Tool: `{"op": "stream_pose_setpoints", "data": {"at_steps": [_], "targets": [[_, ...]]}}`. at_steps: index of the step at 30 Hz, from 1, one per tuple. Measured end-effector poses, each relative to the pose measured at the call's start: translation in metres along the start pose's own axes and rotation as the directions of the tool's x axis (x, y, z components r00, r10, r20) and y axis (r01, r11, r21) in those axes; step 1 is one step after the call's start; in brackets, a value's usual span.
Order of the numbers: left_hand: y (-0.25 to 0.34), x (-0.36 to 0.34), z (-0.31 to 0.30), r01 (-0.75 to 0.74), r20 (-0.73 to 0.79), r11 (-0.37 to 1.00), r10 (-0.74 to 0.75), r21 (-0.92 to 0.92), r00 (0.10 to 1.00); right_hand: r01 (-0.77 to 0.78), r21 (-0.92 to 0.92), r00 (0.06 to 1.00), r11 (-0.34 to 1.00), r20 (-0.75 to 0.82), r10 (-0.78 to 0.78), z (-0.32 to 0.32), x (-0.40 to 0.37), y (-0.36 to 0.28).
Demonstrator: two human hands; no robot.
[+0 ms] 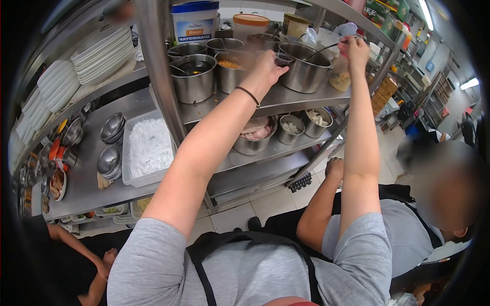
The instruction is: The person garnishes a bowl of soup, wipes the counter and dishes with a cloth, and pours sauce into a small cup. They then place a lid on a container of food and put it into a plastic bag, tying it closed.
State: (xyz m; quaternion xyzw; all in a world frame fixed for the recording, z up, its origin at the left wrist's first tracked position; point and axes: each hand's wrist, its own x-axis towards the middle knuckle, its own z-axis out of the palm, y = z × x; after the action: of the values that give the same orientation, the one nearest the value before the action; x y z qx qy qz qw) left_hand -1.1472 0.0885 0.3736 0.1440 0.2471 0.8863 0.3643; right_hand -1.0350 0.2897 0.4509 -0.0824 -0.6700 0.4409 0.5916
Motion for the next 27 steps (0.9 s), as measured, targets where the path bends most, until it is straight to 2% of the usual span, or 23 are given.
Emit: {"op": "stream_pose_setpoints", "data": {"at_steps": [3,4,5,7,8,10,11,12,13,14,15,17,18,19,20,23,25,27], "targets": [[-0.001,-0.005,-0.004,0.053,0.004,0.998,-0.053,-0.018,0.999,-0.121,0.011,0.992,0.993,-0.025,0.121,0.007,-0.017,0.025],[-0.002,-0.012,-0.005,0.076,0.016,0.997,-0.076,0.001,0.997,-0.101,-0.171,0.993,0.98,-0.078,0.089,0.005,-0.02,0.03],[-0.003,-0.02,-0.007,0.092,0.018,0.996,-0.092,0.004,0.996,-0.11,-0.179,0.991,0.978,-0.092,0.095,0.003,-0.031,0.021],[-0.006,-0.038,-0.017,0.19,0.186,0.981,-0.192,0.031,0.964,0.093,-0.544,0.947,0.834,-0.209,-0.242,0.007,-0.073,-0.016],[-0.008,-0.05,-0.022,0.218,0.185,0.975,-0.22,0.034,0.958,0.109,-0.499,0.951,0.86,-0.2,-0.236,0.005,-0.094,-0.03],[-0.006,-0.08,-0.03,0.272,0.338,0.954,-0.3,0.129,0.892,0.08,-0.277,0.982,0.957,-0.145,-0.124,0.01,-0.156,-0.071],[-0.004,-0.099,-0.035,0.311,0.337,0.94,-0.341,0.141,0.878,0.031,-0.174,0.994,0.984,-0.095,-0.048,0.016,-0.197,-0.095],[0.0,-0.122,-0.04,0.346,0.414,0.918,-0.396,0.193,0.82,0.041,-0.318,0.997,0.947,-0.051,-0.06,0.016,-0.234,-0.111],[0.002,-0.144,-0.047,0.378,0.487,0.893,-0.45,0.244,0.748,0.137,-0.412,0.99,0.901,0.068,-0.12,0.009,-0.269,-0.118],[0.002,-0.167,-0.057,0.42,0.489,0.87,-0.492,0.257,0.72,0.032,-0.425,0.992,0.905,0.121,0.022,0.006,-0.306,-0.135],[0.001,-0.192,-0.068,0.473,0.496,0.826,-0.563,0.307,0.661,0.077,-0.458,0.977,0.885,0.214,0.026,-0.005,-0.338,-0.132],[-0.009,-0.24,-0.091,0.599,0.449,0.702,-0.71,0.386,0.543,-0.095,-0.382,0.958,0.919,0.217,0.189,-0.018,-0.406,-0.147],[-0.019,-0.26,-0.106,0.665,0.399,0.62,-0.781,0.415,0.48,-0.153,-0.458,0.938,0.876,0.212,0.275,-0.026,-0.437,-0.156],[-0.03,-0.28,-0.12,0.728,0.354,0.529,-0.844,0.436,0.402,-0.136,-0.542,0.937,0.829,0.201,0.285,-0.033,-0.466,-0.167],[-0.044,-0.297,-0.138,0.762,0.382,0.471,-0.869,0.445,0.314,-0.214,-0.546,0.925,0.81,0.152,0.347,-0.039,-0.495,-0.174],[-0.082,-0.351,-0.148,0.833,0.307,0.262,-0.944,0.487,0.118,-0.452,-0.544,0.858,0.707,-0.048,0.511,-0.064,-0.57,-0.203],[-0.115,-0.379,-0.154,0.872,0.303,0.118,-0.952,0.474,-0.036,-0.489,-0.573,0.858,0.658,-0.177,0.483,-0.086,-0.611,-0.218],[-0.144,-0.408,-0.151,0.832,0.371,0.15,-0.926,0.535,-0.072,-0.584,-0.576,0.805,0.572,-0.319,0.501,-0.106,-0.631,-0.246]]}}
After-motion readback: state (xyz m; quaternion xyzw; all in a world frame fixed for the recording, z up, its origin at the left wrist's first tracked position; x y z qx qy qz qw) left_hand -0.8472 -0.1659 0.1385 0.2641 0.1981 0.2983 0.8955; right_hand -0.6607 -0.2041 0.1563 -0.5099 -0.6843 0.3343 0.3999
